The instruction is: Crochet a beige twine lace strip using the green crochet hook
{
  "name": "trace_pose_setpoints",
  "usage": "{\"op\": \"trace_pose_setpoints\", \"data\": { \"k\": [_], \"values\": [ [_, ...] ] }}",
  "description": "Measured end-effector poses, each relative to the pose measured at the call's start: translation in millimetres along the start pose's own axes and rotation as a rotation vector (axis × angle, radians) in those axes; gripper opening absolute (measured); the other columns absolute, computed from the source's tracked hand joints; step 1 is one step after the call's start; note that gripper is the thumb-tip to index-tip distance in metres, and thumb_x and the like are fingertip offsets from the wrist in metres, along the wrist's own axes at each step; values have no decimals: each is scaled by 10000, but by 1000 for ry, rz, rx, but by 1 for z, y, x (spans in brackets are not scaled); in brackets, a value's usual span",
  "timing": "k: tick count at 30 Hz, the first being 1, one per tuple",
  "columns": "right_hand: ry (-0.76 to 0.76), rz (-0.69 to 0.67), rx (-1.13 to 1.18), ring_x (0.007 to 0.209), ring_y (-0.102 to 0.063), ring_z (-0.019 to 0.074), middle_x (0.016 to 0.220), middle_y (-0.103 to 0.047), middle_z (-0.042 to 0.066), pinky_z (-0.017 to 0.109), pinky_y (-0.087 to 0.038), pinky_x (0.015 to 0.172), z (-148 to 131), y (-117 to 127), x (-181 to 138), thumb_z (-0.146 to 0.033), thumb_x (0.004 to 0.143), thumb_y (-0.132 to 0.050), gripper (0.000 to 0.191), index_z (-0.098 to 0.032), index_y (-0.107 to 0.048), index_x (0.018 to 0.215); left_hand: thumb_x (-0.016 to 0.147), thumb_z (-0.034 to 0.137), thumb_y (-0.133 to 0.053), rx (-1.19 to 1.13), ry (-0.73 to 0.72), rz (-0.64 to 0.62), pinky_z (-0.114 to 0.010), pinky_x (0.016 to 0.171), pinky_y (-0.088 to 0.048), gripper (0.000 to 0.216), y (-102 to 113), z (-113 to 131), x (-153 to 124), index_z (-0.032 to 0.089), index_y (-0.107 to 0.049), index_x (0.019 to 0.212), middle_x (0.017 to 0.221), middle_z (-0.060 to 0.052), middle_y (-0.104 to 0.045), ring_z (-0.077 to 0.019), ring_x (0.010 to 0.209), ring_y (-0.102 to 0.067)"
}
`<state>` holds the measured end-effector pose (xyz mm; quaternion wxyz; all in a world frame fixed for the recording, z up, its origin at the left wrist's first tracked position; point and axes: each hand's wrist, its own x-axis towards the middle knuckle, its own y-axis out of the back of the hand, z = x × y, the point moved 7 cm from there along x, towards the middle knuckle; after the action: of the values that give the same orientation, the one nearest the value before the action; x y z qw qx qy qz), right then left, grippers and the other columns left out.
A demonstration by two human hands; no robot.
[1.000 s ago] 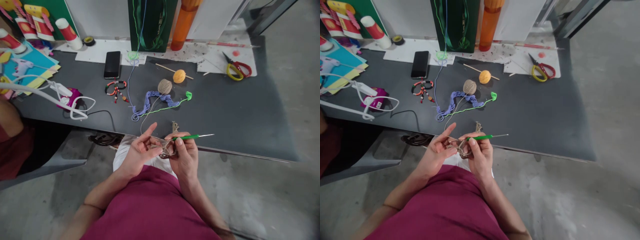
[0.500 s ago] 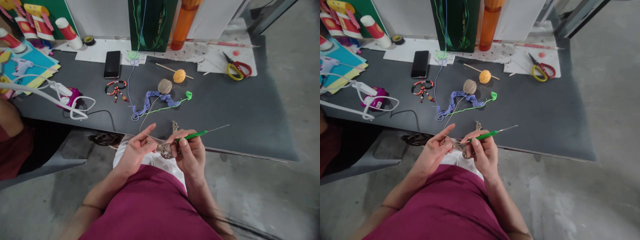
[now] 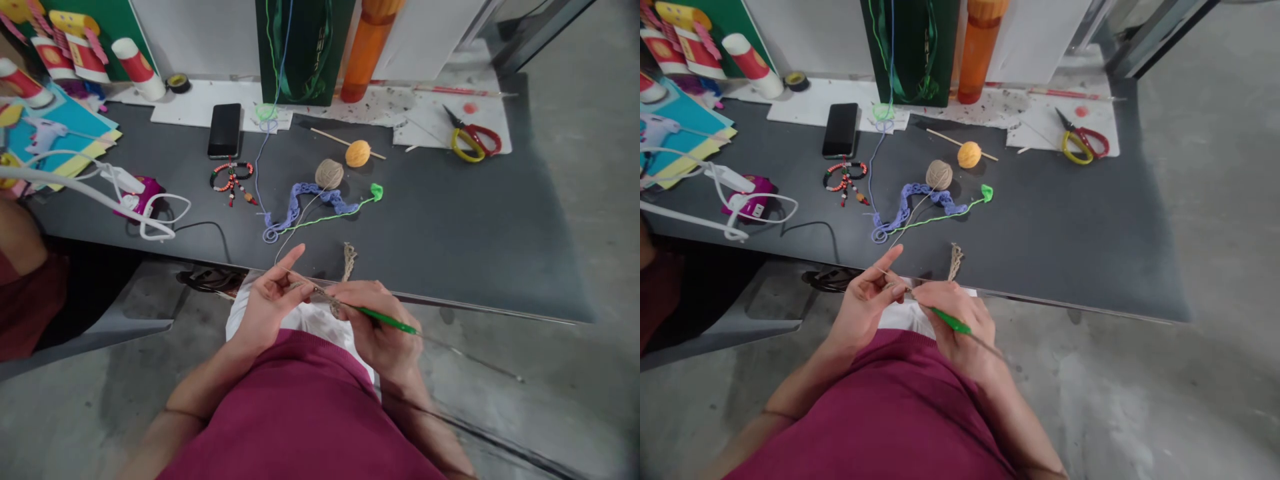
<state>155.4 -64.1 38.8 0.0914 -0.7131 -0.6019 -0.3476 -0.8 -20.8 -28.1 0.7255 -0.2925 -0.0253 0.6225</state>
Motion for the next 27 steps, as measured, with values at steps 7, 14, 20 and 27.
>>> {"op": "trace_pose_setpoints", "data": {
  "k": [7, 14, 20, 27],
  "values": [
    [148, -31, -145, 837, -838, 191, 968, -854, 51, 282, -671, 633, -10, -5, -3, -99, 1007, -579, 299, -284, -718, 1196, 770, 287, -924, 171, -108, 114, -281, 833, -545, 668, 2, 10, -8, 286, -714, 1405, 830, 23, -779, -137, 805, -688],
    [201, -70, -156, 893, -838, 215, 1056, -857, 83, 326, -700, 710, -9, -10, -7, -78, 996, -600, 402, -245, -677, 1353, 783, 243, -909, 272, -262, 155, -272, 805, -527, 711, 0, 20, -17, 326, -676, 1449, 824, 37, -756, -137, 776, -654],
    [225, 50, -156, 856, -830, 210, 1125, -858, 60, 338, -686, 658, -5, -14, -15, -98, 996, -644, 460, -310, -698, 1401, 722, 242, -950, -161, 158, -64, -206, 653, -460, 797, -11, -2, -7, 252, -662, 1465, 716, 64, -643, -79, 664, -553],
    [19, 182, 21, 793, -854, 221, 1048, -877, 36, 319, -704, 636, 5, -12, -21, -87, 967, -673, 385, -293, -745, 1285, 699, 161, -949, -376, 411, -101, -203, 698, -468, 733, -10, -20, -6, 170, -707, 1391, 687, 76, -595, -54, 633, -524]
  ]
}}
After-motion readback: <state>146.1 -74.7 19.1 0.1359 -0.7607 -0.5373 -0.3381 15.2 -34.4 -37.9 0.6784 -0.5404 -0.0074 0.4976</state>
